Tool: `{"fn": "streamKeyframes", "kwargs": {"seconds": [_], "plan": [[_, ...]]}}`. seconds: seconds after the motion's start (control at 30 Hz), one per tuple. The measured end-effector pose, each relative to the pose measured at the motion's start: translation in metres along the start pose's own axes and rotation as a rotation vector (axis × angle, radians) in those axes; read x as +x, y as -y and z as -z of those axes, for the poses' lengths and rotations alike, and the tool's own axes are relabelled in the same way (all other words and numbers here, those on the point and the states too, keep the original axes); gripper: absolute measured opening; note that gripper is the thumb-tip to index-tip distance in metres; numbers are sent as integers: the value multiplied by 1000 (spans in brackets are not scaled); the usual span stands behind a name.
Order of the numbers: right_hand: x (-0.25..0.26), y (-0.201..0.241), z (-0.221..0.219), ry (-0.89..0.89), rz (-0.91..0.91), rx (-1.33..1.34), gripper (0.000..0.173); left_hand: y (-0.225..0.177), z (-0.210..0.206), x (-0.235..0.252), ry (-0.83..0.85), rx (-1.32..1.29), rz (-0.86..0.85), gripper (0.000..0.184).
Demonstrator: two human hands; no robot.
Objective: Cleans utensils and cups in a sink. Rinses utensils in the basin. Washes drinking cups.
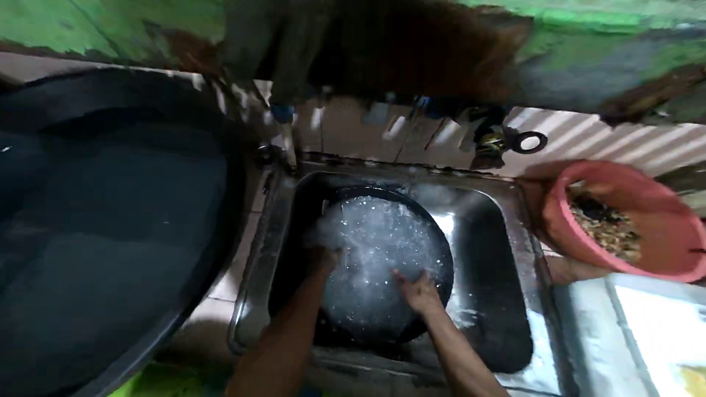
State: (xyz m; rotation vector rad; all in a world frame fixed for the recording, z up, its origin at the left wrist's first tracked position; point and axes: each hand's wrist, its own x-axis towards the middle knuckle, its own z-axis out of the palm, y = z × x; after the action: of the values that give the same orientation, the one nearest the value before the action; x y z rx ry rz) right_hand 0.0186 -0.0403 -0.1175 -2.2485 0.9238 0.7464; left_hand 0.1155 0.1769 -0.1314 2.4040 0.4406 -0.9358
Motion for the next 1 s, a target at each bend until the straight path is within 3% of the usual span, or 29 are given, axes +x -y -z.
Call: {"fn": "streamKeyframes", "kwargs": {"seconds": [0.1,0.17,0.27,0.3,0.37,0.5,0.57,0.67,0.83,0.9,1.0], "plan": [[32,24,-22,-76,-79,105,74,-15,-2,18,-50,8,4,81],[44,35,-39,-193,-66,237,59,-21,-7,28,-46,-107,-44,74],[69,46,-58,-320,74,411,64,-30,-11,43,12,-256,-77,56],[76,49,-62,-338,130,449,66,-31,-13,48,45,-291,-87,57],[82,53,-68,-320,236,577,71,-29,-21,49,122,-461,-74,62],[78,67,-70,-248,329,847,79,-13,-46,39,265,-741,-58,51],[71,67,-62,-168,366,827,75,-7,-51,28,226,-791,-72,49],[53,81,-43,-50,385,704,72,-14,-29,3,87,-638,-124,72],[25,92,-6,58,416,492,49,-19,11,-29,-2,-501,-314,56],[22,83,4,-13,466,420,38,-8,17,-28,32,-473,-329,53],[36,41,-2,-267,550,425,30,10,8,-3,142,-493,-269,61]]}}
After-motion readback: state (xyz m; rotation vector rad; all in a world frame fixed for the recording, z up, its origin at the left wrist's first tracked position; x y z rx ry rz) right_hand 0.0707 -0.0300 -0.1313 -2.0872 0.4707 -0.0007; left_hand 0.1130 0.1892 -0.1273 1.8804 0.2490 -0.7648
